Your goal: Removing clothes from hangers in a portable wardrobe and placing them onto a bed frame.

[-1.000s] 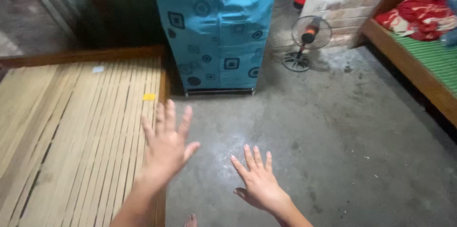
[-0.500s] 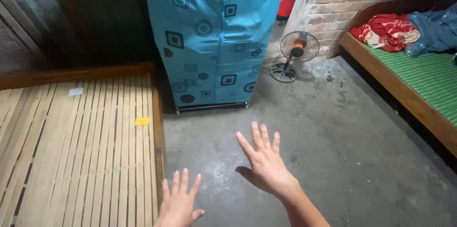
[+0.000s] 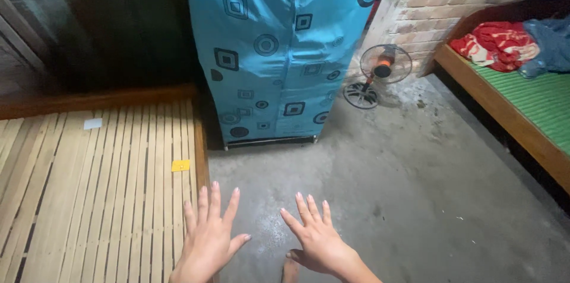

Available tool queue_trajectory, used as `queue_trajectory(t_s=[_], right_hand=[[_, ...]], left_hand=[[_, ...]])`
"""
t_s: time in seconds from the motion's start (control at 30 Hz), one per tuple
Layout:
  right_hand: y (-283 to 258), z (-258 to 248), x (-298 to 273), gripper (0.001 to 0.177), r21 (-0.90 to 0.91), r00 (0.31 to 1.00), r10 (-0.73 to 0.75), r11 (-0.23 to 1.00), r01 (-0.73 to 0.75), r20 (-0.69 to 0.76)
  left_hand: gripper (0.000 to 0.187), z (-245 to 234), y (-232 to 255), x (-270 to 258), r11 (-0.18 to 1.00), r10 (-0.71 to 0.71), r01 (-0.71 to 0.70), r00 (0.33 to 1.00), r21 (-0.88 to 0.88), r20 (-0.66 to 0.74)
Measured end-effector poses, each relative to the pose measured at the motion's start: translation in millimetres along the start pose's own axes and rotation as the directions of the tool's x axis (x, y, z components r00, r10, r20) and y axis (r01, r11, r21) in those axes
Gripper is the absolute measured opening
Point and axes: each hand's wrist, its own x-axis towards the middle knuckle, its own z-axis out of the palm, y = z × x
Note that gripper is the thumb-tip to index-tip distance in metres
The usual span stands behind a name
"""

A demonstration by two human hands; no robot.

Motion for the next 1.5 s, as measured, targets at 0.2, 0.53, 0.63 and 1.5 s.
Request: queue_trajectory(t_s=[0.2,0.53,0.63,1.5], right_hand=[[64,-7,69,0.098,0.063,0.999,-0.029,0.998,0.031,-0.035],[173,-116,158,0.1,0.03,0.986,0.008,1.0,-0.004,-0.164],[189,-146,180,0.098,-0.002,0.964,0.003,1.0,-0.004,-0.265],[154,-252,397,0.071,0.004,0.867,-0.07,0.997,0.083,-0.494]], left_hand=[[0.113,-13,10,86,0.963,0.205,-0.269,0.727,0.003,-0.656],[0.113,37,62,219,0.977,0.215,-0.212,0.966,-0.036,0.146],[0.112,63,52,238,0.99,0.142,-0.13,0.924,-0.059,0.355],[0.106,-104,-97,454,0.952,0.305,-0.304,0.952,-0.024,0.035]])
